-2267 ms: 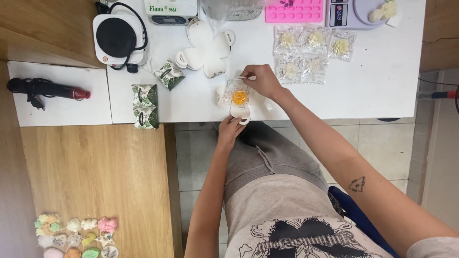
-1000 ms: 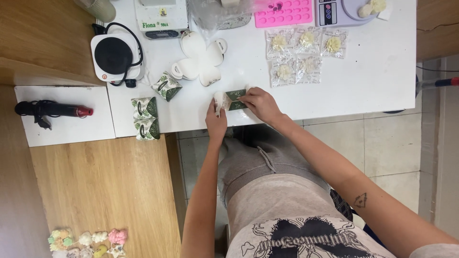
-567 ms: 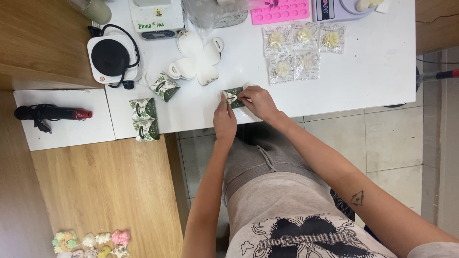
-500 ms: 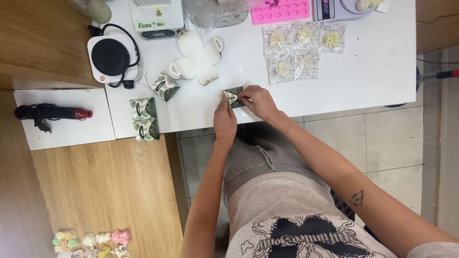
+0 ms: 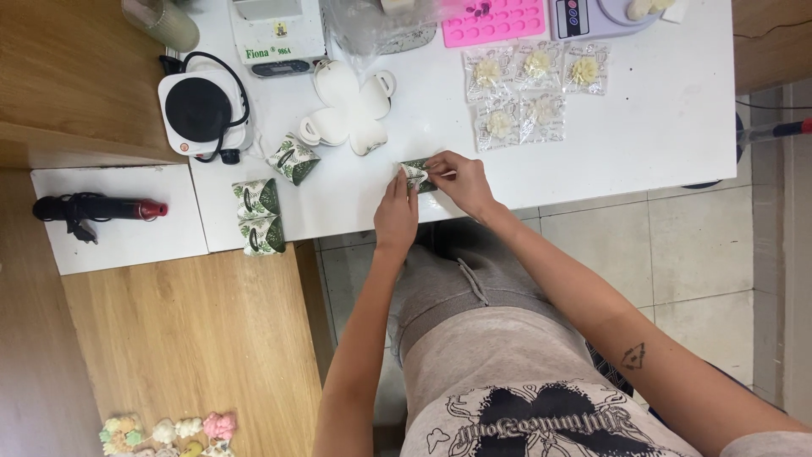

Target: Packaging decorative candles into boxes and organizing them on shelves.

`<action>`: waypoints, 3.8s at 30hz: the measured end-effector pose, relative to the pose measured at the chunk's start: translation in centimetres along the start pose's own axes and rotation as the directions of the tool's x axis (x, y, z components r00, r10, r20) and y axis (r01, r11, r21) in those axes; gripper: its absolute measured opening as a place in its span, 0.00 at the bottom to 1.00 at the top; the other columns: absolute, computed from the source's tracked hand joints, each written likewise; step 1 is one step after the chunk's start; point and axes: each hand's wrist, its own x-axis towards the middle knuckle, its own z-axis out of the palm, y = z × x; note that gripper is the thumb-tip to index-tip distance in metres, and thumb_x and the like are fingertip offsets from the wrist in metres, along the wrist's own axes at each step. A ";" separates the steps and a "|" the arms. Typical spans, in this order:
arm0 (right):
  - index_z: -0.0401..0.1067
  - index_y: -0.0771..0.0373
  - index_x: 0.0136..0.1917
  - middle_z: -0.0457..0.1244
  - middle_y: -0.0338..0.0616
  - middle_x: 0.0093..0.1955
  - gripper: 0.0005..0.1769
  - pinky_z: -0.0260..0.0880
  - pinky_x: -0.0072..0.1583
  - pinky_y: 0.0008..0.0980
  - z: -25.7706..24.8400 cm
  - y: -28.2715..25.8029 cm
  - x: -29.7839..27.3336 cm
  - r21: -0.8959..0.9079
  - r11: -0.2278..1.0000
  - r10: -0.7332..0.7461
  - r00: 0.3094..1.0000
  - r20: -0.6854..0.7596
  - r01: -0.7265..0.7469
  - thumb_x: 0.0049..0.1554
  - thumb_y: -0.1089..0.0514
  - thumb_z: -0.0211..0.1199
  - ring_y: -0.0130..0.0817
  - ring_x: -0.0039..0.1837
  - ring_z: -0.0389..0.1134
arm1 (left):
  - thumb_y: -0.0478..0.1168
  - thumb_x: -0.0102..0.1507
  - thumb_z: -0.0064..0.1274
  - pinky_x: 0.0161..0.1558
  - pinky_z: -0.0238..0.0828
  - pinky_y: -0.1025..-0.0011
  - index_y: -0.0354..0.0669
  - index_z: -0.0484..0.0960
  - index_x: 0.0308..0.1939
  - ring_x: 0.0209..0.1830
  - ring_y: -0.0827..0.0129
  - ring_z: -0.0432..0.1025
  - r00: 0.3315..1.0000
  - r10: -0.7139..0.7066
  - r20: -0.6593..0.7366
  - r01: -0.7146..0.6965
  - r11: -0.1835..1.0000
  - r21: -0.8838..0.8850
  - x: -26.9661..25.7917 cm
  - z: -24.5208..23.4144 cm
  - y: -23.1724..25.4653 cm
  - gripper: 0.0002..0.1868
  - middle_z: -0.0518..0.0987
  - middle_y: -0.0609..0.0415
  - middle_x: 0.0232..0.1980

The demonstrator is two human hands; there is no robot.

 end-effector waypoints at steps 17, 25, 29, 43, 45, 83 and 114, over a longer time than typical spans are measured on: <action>0.74 0.67 0.59 0.72 0.46 0.55 0.14 0.80 0.58 0.30 0.6 1.0 -1.3 0.154 0.986 0.067 0.997 -0.040 -0.060 0.58 0.70 0.62 0.32 0.58 0.75 | 0.41 0.69 0.47 0.40 0.76 0.53 0.42 0.65 0.65 0.43 0.45 0.78 0.889 0.254 0.381 -0.311 0.946 0.095 5.2 -4.0 -1.3 0.21 0.77 0.39 0.52; 0.68 0.70 0.57 0.68 0.54 0.46 0.10 0.75 0.45 0.37 0.9 -1.7 -2.6 0.117 0.982 0.171 0.963 -0.210 -0.149 0.65 0.61 0.59 0.41 0.44 0.73 | 0.35 0.66 0.47 0.38 0.74 0.58 0.53 0.69 0.59 0.39 0.54 0.79 0.662 0.522 0.538 -0.732 0.602 0.318 8.4 -0.9 -4.0 0.17 0.81 0.49 0.40; 0.67 0.69 0.53 0.67 0.58 0.42 0.11 0.69 0.47 0.45 3.1 3.4 -2.3 -0.100 0.990 0.079 0.981 -0.178 -0.097 0.70 0.57 0.53 0.52 0.45 0.70 | 0.34 0.64 0.48 0.37 0.75 0.58 0.52 0.69 0.59 0.40 0.53 0.78 0.638 0.557 0.532 -0.752 0.597 0.278 8.0 -0.9 -3.9 0.19 0.80 0.48 0.41; 0.67 0.65 0.53 0.66 0.54 0.41 0.13 0.66 0.50 0.47 3.3 1.1 -3.2 -0.078 0.976 0.189 0.969 -0.161 -0.204 0.70 0.54 0.48 0.54 0.47 0.69 | 0.31 0.65 0.48 0.38 0.77 0.58 0.48 0.68 0.58 0.44 0.52 0.78 0.710 0.479 0.516 -0.660 0.708 0.251 6.7 -1.5 -3.2 0.17 0.78 0.44 0.45; 0.66 0.65 0.54 0.66 0.53 0.42 0.12 0.67 0.49 0.47 3.5 1.7 -3.1 -0.033 0.985 0.160 0.972 -0.175 -0.168 0.69 0.54 0.48 0.53 0.46 0.69 | 0.31 0.65 0.48 0.37 0.77 0.58 0.47 0.68 0.58 0.44 0.52 0.78 0.706 0.487 0.515 -0.665 0.705 0.245 6.8 -1.5 -3.0 0.18 0.78 0.44 0.44; 0.82 0.53 0.44 0.62 0.41 0.49 0.07 0.71 0.53 0.38 -5.1 -1.7 1.0 -0.488 0.789 -0.319 0.928 0.192 0.372 0.49 0.60 0.74 0.39 0.53 0.67 | 0.49 0.61 0.64 0.57 0.65 0.54 0.29 0.65 0.63 0.60 0.46 0.65 0.976 -0.215 -0.042 0.196 0.941 -0.276 -4.1 -3.5 2.2 0.36 0.68 0.38 0.58; 0.81 0.64 0.49 0.65 0.48 0.63 0.08 0.76 0.57 0.32 -4.3 1.2 0.8 -0.189 0.980 -0.046 0.997 0.054 0.056 0.54 0.63 0.71 0.37 0.53 0.73 | 0.31 0.53 0.65 0.54 0.64 0.52 0.40 0.55 0.77 0.57 0.47 0.66 0.994 -0.056 0.093 0.058 0.998 -0.009 3.3 -2.5 1.7 0.51 0.71 0.37 0.57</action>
